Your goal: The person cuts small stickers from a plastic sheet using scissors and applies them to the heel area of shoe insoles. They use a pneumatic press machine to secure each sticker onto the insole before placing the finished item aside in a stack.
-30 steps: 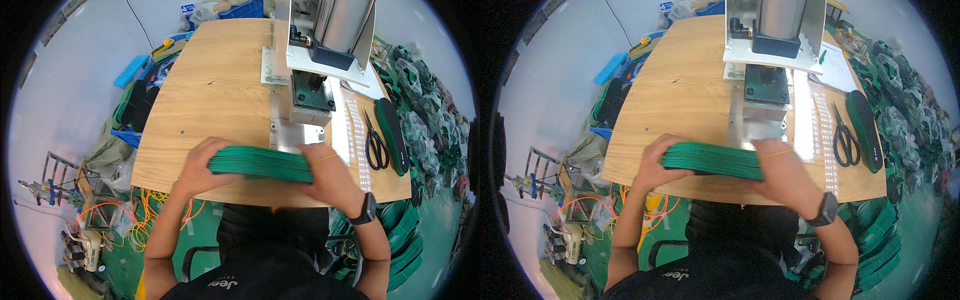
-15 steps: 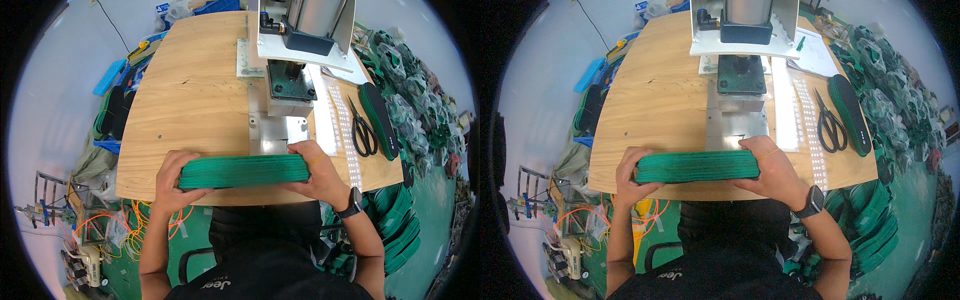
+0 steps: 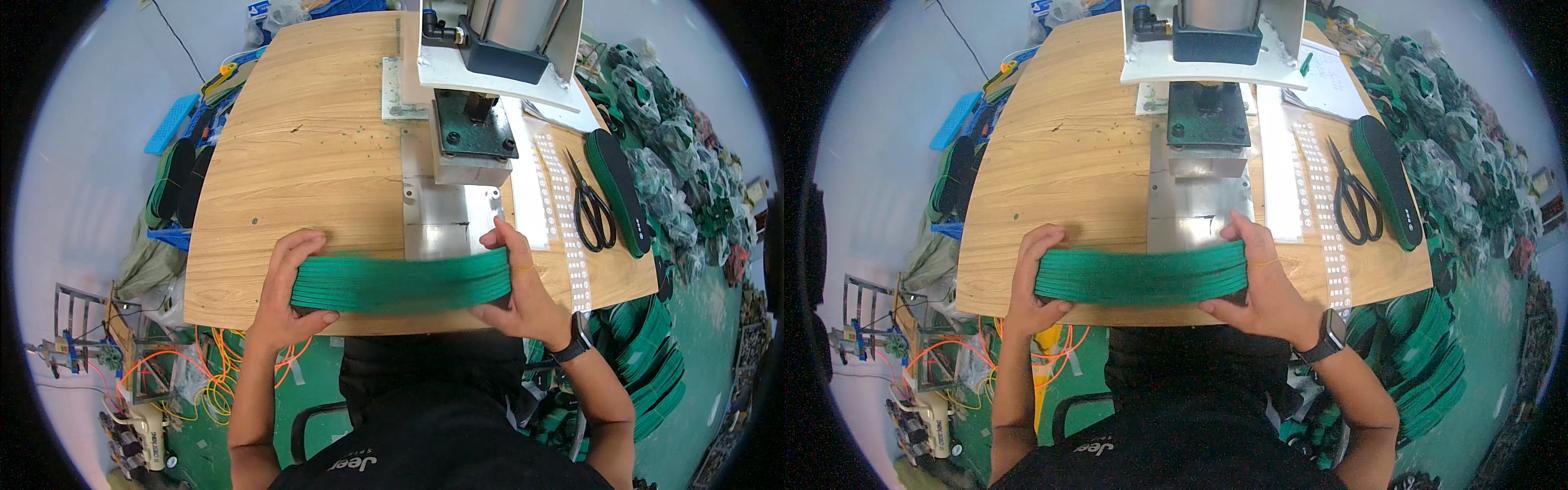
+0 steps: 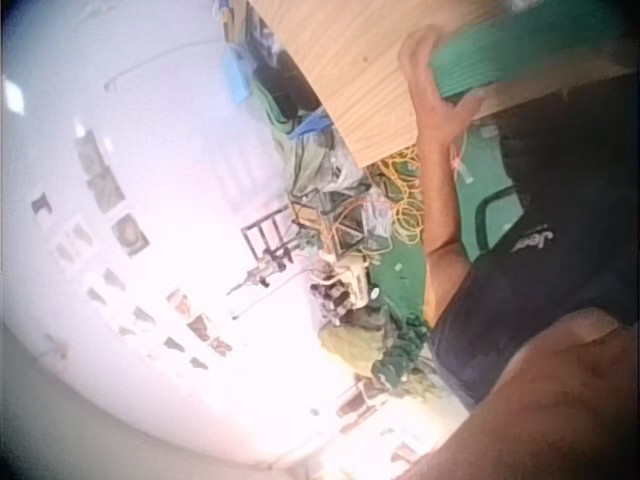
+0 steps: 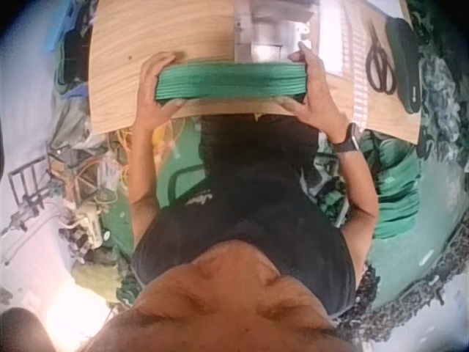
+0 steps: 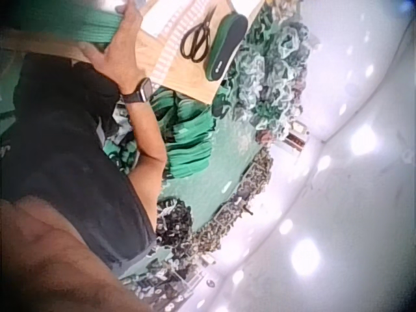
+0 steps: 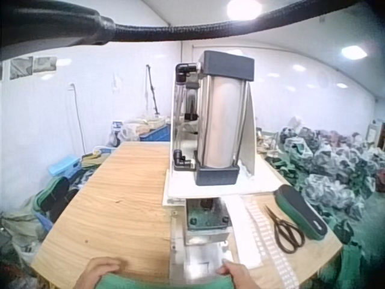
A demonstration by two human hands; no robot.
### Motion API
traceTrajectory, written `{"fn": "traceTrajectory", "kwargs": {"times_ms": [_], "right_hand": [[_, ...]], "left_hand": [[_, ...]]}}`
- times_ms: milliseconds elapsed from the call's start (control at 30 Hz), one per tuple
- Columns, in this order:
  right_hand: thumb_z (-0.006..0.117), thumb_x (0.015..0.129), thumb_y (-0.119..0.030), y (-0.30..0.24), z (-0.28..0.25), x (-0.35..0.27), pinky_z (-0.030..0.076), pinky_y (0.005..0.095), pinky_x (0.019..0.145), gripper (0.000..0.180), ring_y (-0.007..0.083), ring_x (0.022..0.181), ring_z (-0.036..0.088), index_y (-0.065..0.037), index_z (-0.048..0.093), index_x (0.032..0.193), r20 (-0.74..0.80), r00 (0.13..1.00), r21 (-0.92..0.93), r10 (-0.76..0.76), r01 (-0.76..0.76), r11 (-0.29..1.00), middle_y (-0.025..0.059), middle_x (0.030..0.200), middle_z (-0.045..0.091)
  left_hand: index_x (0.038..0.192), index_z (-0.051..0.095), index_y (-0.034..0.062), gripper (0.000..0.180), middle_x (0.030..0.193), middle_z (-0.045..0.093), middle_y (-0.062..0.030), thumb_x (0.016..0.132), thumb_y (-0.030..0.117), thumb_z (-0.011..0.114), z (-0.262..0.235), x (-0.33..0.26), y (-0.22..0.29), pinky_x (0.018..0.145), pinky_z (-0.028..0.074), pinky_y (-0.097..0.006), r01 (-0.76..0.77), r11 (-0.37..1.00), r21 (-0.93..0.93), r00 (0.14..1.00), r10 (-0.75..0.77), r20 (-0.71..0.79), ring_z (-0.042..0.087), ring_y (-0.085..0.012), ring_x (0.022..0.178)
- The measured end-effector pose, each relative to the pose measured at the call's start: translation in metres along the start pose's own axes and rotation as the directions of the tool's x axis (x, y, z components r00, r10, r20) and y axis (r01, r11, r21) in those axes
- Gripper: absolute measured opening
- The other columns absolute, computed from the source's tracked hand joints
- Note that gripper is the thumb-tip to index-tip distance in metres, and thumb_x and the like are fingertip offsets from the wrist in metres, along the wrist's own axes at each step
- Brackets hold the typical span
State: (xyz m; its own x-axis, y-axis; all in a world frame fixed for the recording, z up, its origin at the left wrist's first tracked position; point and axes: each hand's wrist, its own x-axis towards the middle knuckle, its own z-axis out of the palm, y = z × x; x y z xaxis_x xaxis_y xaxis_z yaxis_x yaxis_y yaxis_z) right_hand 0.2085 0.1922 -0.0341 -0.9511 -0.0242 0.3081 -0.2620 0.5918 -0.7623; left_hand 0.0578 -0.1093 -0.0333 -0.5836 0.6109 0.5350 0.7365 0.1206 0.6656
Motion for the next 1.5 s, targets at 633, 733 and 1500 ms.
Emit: {"fn": "traceTrajectory", "kwargs": {"times_ms": [633, 733, 1500], "right_hand": [[0.077, 0.077, -0.031, -0.031, -0.008, 0.034, 0.046, 0.0317, 0.077, 0.045, 0.025, 0.085, 0.06, -0.001, 0.057, 0.104, 0.082, 0.819, -0.061, 0.568, -0.565, 0.823, 0.0118, 0.091, 0.063], [0.077, 0.076, -0.03, -0.012, -0.002, 0.025, 0.042, 0.0375, 0.089, 0.05, 0.0299, 0.104, 0.053, 0.0, 0.055, 0.11, -0.281, 0.959, -0.42, -0.048, -0.078, 0.904, 0.0172, 0.108, 0.058], [0.085, 0.062, -0.02, -0.009, -0.004, 0.002, 0.04, 0.0416, 0.091, 0.077, 0.0359, 0.106, 0.047, 0.001, 0.045, 0.125, -0.057, 0.996, -0.255, 0.068, -0.081, 0.964, 0.0192, 0.114, 0.052]], "left_hand": [[0.115, 0.06, -0.0028, 0.04, 0.11, 0.063, -0.0143, 0.087, 0.025, 0.063, -0.016, 0.015, 0.005, 0.098, 0.039, -0.033, 0.49, 0.832, 0.26, 0.866, -0.497, -0.042, 0.053, -0.0257, 0.111], [0.119, 0.059, -0.0018, 0.042, 0.118, 0.059, -0.0158, 0.089, 0.029, 0.06, -0.019, 0.004, -0.017, 0.099, 0.038, -0.034, 0.386, 0.922, -0.019, 0.915, -0.386, -0.116, 0.051, -0.0262, 0.115], [0.14, 0.037, 0.0059, 0.104, 0.13, 0.051, -0.016, 0.05, 0.02, 0.088, -0.031, -0.006, -0.014, 0.105, 0.034, -0.041, 0.338, 0.916, 0.215, 0.901, -0.381, 0.209, 0.043, -0.0327, 0.123]]}}
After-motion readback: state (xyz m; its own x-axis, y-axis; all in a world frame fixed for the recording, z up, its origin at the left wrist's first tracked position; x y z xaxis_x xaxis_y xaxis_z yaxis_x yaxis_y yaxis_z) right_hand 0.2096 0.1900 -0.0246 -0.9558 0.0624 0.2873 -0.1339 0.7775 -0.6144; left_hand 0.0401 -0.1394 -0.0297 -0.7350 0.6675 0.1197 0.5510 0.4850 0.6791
